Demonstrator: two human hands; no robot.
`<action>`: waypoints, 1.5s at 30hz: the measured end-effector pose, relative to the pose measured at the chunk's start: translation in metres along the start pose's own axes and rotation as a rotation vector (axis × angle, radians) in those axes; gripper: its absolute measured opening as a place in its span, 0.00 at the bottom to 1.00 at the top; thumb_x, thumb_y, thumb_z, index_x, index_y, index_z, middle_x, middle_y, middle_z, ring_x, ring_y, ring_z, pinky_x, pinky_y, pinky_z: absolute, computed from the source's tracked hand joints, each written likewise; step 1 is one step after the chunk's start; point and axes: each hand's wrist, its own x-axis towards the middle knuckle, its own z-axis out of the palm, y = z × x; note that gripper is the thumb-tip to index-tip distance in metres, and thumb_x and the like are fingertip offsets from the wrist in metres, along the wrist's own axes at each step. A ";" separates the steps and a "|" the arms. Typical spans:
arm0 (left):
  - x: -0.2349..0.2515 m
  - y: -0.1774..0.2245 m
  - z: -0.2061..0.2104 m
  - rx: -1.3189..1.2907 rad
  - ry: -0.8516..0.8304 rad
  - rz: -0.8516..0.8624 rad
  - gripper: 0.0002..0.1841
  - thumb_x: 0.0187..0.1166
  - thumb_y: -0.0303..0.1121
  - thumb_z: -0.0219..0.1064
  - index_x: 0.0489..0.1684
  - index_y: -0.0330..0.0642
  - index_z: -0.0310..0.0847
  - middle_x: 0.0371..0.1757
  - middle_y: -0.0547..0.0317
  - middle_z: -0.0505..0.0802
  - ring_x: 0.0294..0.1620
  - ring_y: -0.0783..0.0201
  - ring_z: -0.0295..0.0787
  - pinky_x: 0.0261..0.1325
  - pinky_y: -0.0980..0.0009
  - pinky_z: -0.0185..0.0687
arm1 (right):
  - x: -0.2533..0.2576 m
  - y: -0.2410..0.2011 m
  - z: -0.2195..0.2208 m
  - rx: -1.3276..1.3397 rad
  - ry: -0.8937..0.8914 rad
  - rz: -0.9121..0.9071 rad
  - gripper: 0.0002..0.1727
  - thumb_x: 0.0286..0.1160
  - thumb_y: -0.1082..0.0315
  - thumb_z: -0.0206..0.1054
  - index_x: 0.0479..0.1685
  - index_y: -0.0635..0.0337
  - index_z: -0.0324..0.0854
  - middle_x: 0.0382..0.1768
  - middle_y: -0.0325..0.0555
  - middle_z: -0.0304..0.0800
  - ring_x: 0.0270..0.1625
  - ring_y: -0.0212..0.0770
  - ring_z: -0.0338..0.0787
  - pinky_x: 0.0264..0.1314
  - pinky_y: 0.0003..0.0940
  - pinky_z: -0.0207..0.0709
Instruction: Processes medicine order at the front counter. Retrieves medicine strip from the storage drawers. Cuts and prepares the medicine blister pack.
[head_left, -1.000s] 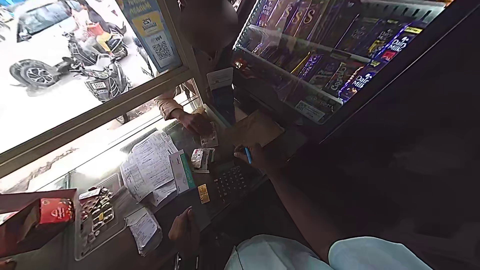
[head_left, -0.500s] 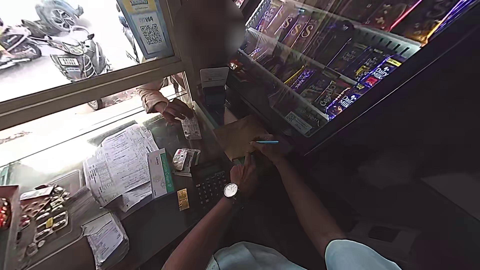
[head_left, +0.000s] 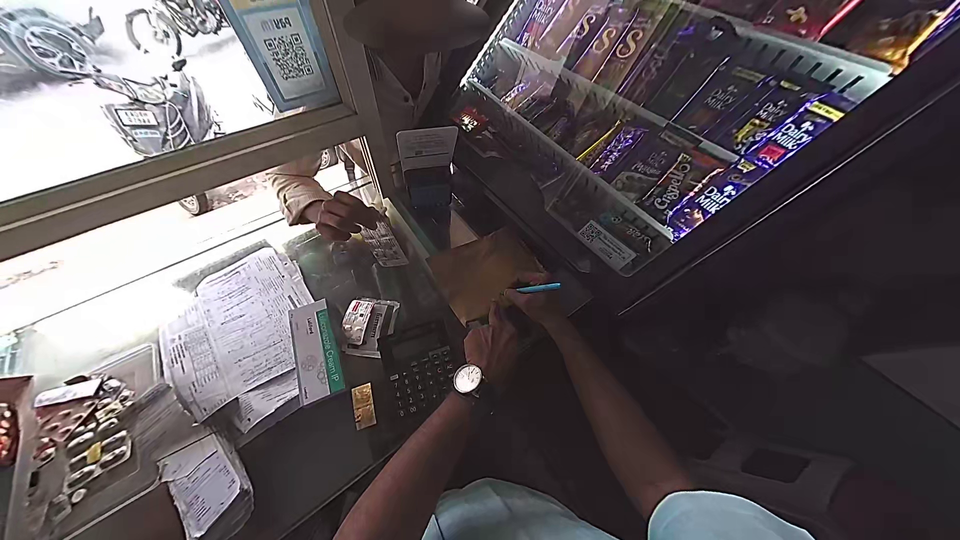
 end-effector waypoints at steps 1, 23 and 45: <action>0.000 0.000 0.000 0.002 -0.006 0.000 0.28 0.86 0.24 0.47 0.89 0.34 0.59 0.94 0.47 0.60 0.47 0.49 0.94 0.45 0.55 0.88 | -0.001 -0.001 0.000 0.007 0.005 -0.003 0.04 0.57 0.70 0.74 0.20 0.59 0.88 0.19 0.30 0.87 0.23 0.15 0.80 0.31 0.16 0.75; 0.002 -0.005 0.001 0.004 0.003 0.028 0.28 0.86 0.25 0.47 0.89 0.36 0.60 0.94 0.50 0.60 0.49 0.50 0.94 0.47 0.56 0.88 | 0.002 0.000 -0.001 -0.050 0.045 0.054 0.04 0.55 0.71 0.75 0.20 0.58 0.87 0.18 0.31 0.84 0.22 0.19 0.78 0.30 0.20 0.73; -0.001 -0.009 -0.006 -0.094 -0.023 0.044 0.25 0.90 0.28 0.41 0.85 0.34 0.65 0.91 0.43 0.65 0.51 0.44 0.93 0.47 0.51 0.88 | 0.021 -0.021 0.036 -0.129 0.006 0.097 0.06 0.65 0.72 0.74 0.23 0.61 0.87 0.19 0.38 0.84 0.21 0.27 0.79 0.28 0.29 0.75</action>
